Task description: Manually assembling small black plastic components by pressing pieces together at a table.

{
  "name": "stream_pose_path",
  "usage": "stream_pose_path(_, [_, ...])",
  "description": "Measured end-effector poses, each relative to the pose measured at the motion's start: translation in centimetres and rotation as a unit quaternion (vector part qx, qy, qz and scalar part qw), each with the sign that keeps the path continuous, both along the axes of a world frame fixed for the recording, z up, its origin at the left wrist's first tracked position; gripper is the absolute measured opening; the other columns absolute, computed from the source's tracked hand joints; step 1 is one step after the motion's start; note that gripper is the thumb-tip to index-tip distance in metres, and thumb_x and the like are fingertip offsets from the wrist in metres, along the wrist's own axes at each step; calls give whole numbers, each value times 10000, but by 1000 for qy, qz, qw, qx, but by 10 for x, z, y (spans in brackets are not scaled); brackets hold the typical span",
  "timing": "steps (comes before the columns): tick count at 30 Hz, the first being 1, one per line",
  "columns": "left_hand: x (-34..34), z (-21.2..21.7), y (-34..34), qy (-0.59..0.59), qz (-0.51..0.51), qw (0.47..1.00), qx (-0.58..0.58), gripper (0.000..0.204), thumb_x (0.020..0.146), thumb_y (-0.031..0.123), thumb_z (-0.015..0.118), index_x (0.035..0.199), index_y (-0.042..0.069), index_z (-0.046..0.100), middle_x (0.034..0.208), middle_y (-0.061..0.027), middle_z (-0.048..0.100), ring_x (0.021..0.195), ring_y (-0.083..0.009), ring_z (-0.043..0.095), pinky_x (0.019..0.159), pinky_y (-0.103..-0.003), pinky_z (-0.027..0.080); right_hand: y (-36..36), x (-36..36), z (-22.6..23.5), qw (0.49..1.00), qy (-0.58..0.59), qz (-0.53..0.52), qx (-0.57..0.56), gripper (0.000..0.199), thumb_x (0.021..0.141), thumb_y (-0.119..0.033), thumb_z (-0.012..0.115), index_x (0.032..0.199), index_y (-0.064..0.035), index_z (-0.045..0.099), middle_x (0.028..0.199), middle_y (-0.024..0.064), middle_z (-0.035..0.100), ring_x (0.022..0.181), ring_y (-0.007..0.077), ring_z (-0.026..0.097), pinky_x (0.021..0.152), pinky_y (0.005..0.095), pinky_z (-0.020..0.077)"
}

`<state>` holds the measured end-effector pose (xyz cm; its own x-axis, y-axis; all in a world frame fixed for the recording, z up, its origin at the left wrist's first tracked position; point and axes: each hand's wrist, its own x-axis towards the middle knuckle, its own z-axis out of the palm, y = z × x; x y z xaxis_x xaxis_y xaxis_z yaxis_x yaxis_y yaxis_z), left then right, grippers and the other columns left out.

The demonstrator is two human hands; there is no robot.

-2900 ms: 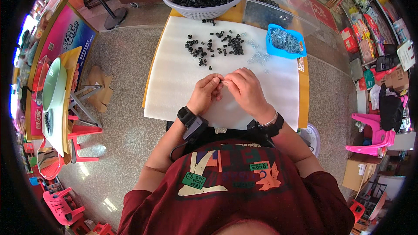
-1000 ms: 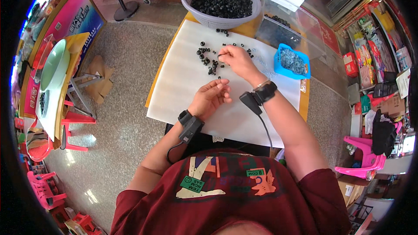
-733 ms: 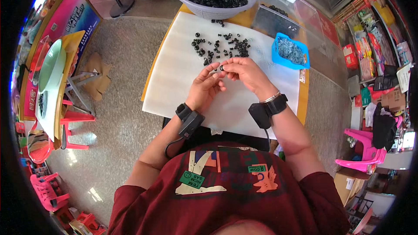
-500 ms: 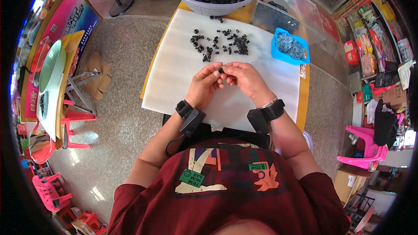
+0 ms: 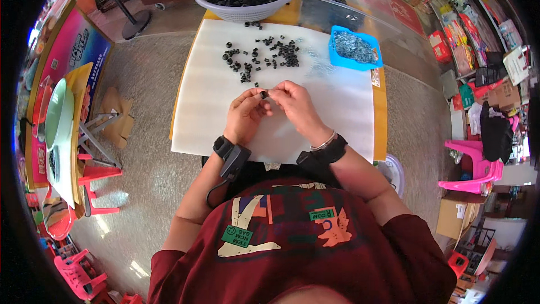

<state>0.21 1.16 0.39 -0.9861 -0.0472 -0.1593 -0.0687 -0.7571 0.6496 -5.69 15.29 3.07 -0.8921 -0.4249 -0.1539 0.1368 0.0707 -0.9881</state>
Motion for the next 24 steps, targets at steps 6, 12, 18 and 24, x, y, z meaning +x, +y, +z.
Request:
stream_pose_path(6, [1,1,-3,-7,-11,1000,-25,150,919,76,507,1020,-17,567,918,-89,603,752,-147,582,682,-277,514,45,-19,-7,931,291,-122,185,84,830,-106,634,866,-31,633,743,75,621,632,174,569,603,292,459])
stream_pose_path(12, [0,5,-2,-3,-27,999,-25,174,928,72,492,1058,-15,565,923,-86,598,749,-140,587,690,-271,520,69,-39,-11,884,361,-120,273,104,814,-67,632,910,-36,658,856,87,630,738,218,602,659,313,480])
stream_pose_path(18, [2,4,-8,1,-46,999,-1,206,927,49,476,1097,-32,559,962,-103,602,786,-145,600,734,-289,532,51,-41,-13,776,512,-29,368,64,788,-64,611,836,-51,652,808,105,589,828,295,567,747,404,466])
stream_pose_path(24, [0,5,-8,-11,-60,998,8,216,945,78,488,1126,-28,538,996,-94,595,786,-128,587,746,-267,517,44,-33,-5,819,451,-36,352,83,827,-58,606,895,-24,641,836,91,625,813,247,598,718,349,477])
